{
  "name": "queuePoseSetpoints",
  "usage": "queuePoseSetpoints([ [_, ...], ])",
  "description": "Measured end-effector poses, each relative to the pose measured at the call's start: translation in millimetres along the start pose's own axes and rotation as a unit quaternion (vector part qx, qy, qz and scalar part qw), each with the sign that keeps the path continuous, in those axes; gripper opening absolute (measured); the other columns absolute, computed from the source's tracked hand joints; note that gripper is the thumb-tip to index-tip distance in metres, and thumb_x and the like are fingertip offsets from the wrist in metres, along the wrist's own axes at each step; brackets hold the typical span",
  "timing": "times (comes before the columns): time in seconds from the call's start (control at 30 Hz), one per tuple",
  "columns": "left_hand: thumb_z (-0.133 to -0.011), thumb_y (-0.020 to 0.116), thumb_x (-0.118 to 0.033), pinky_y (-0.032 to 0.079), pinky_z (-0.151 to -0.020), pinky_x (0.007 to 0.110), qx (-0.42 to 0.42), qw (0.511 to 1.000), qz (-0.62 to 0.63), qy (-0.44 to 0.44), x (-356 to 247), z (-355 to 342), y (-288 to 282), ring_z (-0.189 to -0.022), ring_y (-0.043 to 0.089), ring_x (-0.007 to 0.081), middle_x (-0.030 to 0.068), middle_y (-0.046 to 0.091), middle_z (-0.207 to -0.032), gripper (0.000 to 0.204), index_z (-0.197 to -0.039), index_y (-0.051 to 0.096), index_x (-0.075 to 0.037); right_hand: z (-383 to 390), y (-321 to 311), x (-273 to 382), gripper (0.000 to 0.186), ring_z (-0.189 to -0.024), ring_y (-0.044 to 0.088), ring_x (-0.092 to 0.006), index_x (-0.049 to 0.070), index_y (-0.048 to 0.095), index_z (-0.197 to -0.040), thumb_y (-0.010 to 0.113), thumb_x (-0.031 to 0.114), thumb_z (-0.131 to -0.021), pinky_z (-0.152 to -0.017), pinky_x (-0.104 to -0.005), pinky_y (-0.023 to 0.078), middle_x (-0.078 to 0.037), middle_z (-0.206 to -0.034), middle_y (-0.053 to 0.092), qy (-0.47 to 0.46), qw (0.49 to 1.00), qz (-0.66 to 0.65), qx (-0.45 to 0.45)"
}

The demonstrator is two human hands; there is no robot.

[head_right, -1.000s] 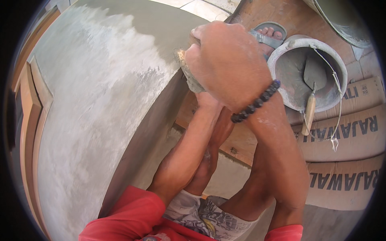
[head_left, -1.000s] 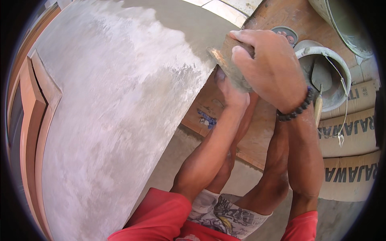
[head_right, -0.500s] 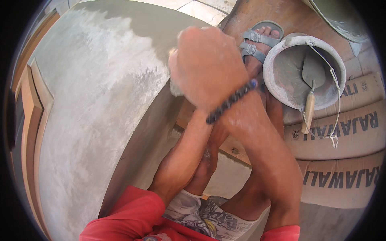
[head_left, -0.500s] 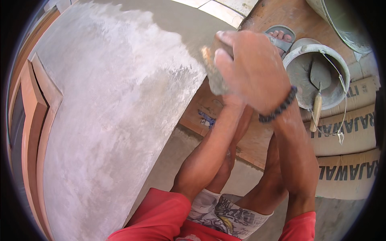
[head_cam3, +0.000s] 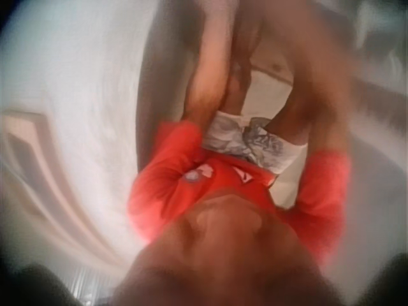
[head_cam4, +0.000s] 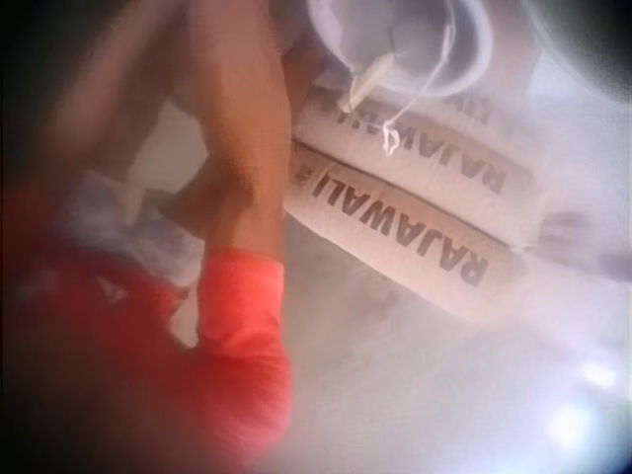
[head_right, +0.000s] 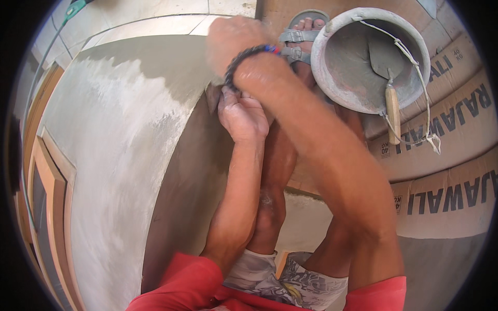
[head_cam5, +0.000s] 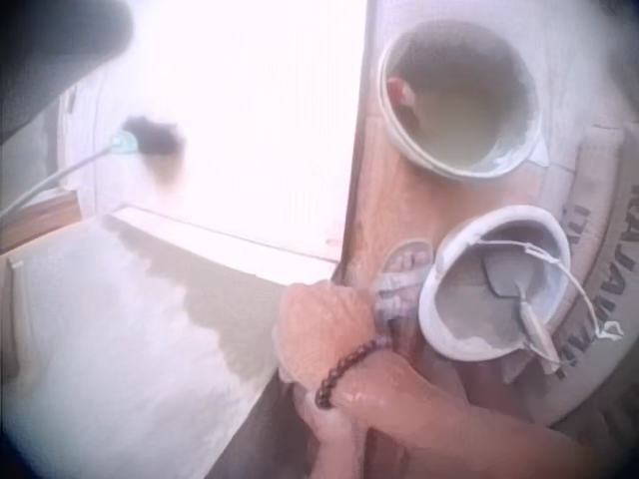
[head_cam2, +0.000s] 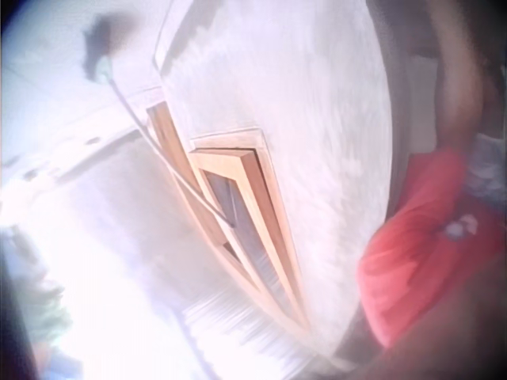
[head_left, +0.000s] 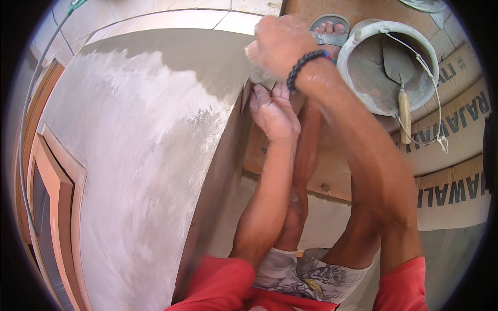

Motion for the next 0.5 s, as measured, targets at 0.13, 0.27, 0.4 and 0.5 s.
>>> queuePoseSetpoints([
  [0.13,-0.101,0.045,-0.022,0.046,-0.101,0.043,0.054,0.997,-0.057,0.008,-11,-6,-25,-0.118,0.055,0.0294,0.0201,0.043,-0.137,0.045,-0.135,0.035,0.006,56,-30,60,0.026,-0.078,0.066,-0.0417,-0.003,0.067,-0.075,0.057,0.021,-0.077,-0.076,-0.0468,0.053,-0.026,-0.074,0.064,-0.076,0.993,-0.086,0.025],
  [0.27,-0.102,0.041,-0.028,0.049,-0.095,0.039,0.051,0.987,-0.124,0.091,-6,-15,-21,-0.115,0.056,0.0295,0.0197,0.049,-0.130,0.042,-0.124,0.048,0.006,50,-59,21,0.024,-0.077,0.066,-0.0409,-0.004,0.068,-0.077,0.058,0.017,-0.077,-0.076,-0.0456,0.054,-0.028,-0.074,0.064,-0.141,0.974,-0.091,-0.155],
  [0.4,-0.105,0.024,-0.019,0.046,-0.104,0.048,0.010,0.996,-0.063,0.054,-10,-5,2,-0.120,0.051,0.0416,0.0226,0.042,-0.135,0.040,-0.133,0.031,0.010,-19,-38,-28,0.026,-0.077,0.069,-0.0376,-0.004,0.072,-0.079,0.060,0.019,-0.078,-0.072,-0.0409,0.055,-0.025,-0.082,0.068,0.052,0.998,0.030,0.027],
  [0.5,-0.105,0.025,-0.019,0.043,-0.108,0.049,0.033,0.997,-0.054,0.054,-7,-5,4,-0.123,0.047,0.0457,0.0238,0.040,-0.136,0.041,-0.133,0.031,0.010,-29,-16,-29,0.025,-0.078,0.069,-0.0367,-0.002,0.073,-0.081,0.062,0.020,-0.077,-0.073,-0.0413,0.055,-0.025,-0.083,0.069,0.063,0.998,-0.019,-0.005],
])
Point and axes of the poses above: each hand's wrist, its own z-axis away from the middle knuckle, its own y-axis out of the palm, x = y × z, the point moved 6 cm from there along -z, towards the middle knuckle
